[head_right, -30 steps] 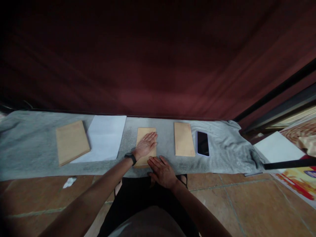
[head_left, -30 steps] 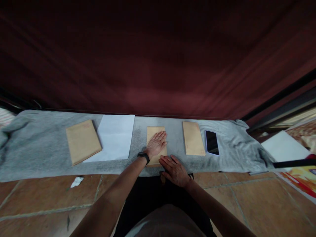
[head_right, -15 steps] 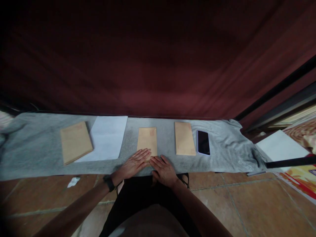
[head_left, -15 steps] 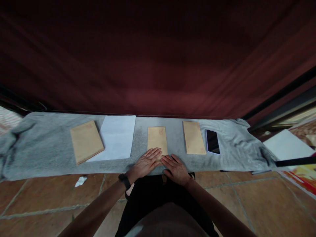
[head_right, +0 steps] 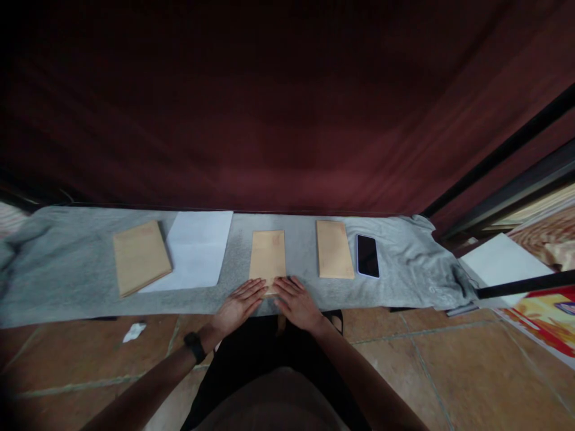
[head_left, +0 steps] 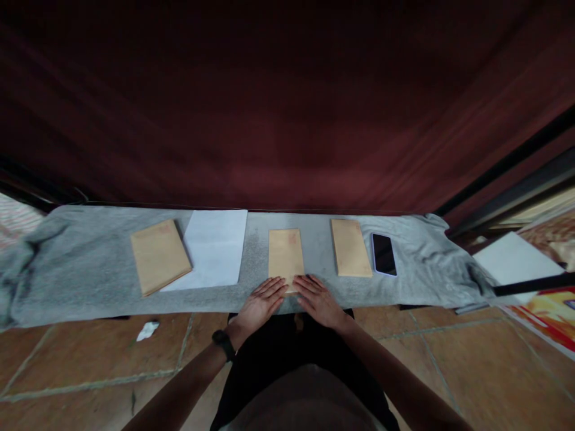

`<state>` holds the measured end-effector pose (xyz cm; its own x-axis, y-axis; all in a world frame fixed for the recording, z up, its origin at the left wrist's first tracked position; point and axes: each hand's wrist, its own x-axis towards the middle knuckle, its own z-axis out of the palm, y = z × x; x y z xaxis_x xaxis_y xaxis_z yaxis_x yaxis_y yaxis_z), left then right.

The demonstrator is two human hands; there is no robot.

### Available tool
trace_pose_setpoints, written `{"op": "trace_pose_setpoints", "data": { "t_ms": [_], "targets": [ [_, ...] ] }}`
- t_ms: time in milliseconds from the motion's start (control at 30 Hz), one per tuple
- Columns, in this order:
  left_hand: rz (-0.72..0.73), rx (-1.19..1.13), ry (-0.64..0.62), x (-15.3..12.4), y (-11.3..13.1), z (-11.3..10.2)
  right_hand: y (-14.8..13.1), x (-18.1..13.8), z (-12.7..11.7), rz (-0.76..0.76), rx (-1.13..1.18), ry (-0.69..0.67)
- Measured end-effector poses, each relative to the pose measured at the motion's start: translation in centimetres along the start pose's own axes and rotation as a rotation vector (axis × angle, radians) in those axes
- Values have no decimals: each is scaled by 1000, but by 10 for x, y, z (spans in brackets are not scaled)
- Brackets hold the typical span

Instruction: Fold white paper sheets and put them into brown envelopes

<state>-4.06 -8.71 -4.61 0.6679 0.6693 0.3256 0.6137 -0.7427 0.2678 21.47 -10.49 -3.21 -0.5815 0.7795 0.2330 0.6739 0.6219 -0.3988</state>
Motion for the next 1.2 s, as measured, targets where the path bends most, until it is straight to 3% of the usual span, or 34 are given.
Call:
{"op": "trace_pose_setpoints", "data": {
  "t_ms": [400,633,1000,1067,1200],
  "targets": [
    [-34,-30,48,-2,4,-3,5,0,1,-35,-41,-63],
    [-33,-32,43,-4,3,0,19,18,1,-74,-90,-116],
    [-55,-56,31,-4,4,0,52,72,17,205,-198,15],
    [-51,-59,36,-4,4,1,48,69,19,182,-192,15],
    [-41,-52,47,-4,3,3,35,53,19,-6,-144,-69]
  ]
}}
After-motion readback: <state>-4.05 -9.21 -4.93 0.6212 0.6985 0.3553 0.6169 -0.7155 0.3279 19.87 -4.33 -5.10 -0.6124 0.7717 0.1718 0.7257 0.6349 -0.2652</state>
